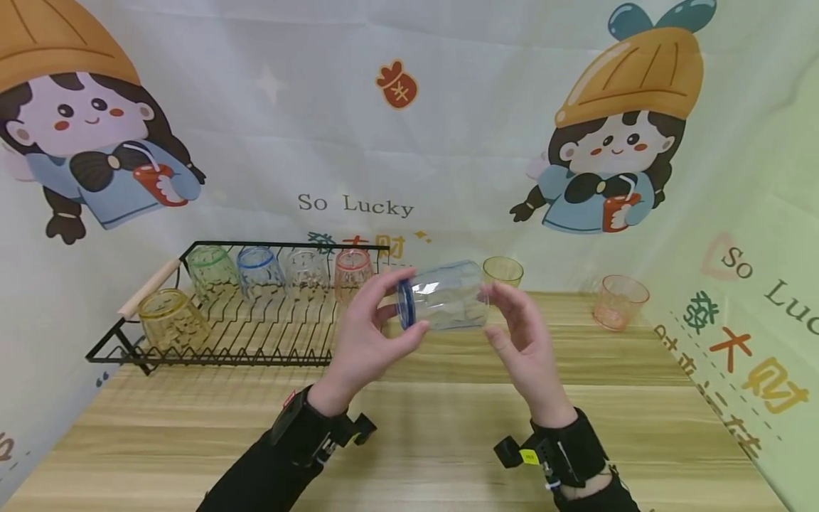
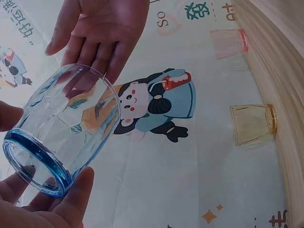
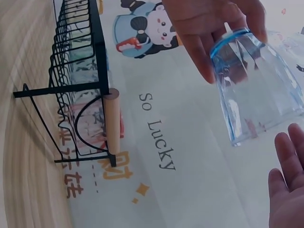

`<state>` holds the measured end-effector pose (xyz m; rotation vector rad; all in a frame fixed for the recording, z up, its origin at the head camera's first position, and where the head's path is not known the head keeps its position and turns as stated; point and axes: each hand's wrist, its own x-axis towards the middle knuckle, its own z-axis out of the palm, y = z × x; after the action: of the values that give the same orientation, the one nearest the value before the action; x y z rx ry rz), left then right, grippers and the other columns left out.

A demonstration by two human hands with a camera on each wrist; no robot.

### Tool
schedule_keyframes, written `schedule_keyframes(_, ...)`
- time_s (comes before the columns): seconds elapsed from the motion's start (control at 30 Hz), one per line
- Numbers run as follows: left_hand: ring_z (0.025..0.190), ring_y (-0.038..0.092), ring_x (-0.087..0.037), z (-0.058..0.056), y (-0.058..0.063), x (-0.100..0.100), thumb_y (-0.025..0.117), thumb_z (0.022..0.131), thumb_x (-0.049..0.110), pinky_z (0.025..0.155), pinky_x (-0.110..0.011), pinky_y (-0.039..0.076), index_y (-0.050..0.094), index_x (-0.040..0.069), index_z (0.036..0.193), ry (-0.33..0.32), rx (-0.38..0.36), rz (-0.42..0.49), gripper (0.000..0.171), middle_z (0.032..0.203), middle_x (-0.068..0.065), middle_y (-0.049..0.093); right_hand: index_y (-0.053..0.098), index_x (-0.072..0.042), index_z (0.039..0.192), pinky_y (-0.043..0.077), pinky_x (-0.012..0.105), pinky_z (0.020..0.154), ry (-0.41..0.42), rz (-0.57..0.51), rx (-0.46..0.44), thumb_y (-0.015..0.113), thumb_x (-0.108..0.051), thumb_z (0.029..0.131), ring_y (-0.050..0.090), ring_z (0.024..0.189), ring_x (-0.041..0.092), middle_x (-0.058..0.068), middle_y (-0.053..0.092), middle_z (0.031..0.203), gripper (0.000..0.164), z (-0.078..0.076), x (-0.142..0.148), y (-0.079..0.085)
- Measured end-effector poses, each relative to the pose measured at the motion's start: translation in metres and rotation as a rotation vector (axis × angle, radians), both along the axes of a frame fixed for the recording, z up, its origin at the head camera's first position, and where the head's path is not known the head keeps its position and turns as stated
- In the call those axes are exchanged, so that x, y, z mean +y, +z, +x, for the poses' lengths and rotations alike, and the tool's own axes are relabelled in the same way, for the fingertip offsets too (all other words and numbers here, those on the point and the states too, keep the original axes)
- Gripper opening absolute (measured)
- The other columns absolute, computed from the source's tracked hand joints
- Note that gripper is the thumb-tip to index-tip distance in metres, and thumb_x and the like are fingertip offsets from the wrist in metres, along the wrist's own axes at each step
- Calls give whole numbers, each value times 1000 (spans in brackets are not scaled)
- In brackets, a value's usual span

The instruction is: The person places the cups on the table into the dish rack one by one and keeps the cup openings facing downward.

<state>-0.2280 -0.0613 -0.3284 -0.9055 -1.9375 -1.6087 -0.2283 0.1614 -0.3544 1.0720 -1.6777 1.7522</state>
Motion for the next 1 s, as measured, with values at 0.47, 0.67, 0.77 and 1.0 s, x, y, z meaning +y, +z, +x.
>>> schedule_keyframes(0.47,114,53,-27,-2,5,-19,74,77,2,90,-29,55,51,11,134,54,-30,-68,63,128,-10,53,34,13,138,31,30,114,-67,46,14,53,13,88,47,127,21,13,51,137,54,-3,9,-2)
schedule_keyframes(0.67,113,54,-22,-3,4,-27,75,74,0,90,-28,55,51,10,134,96,-48,-81,65,128,-8,53,34,12,138,32,27,112,-72,62,27,55,6,91,47,127,18,12,52,137,52,-3,16,-3)
schedule_keyframes(0.77,113,54,-20,-4,5,-31,76,73,0,89,-26,54,51,12,134,121,-50,-87,67,129,-6,53,34,11,138,32,27,113,-86,79,34,55,5,91,47,128,17,11,52,137,52,-5,18,-2)
schedule_keyframes(1.0,114,52,-21,-5,6,-40,75,75,1,89,-28,55,50,17,135,142,-57,-132,67,130,-6,52,36,10,138,32,25,112,-135,127,18,53,19,84,47,128,15,7,53,136,58,-6,25,2)
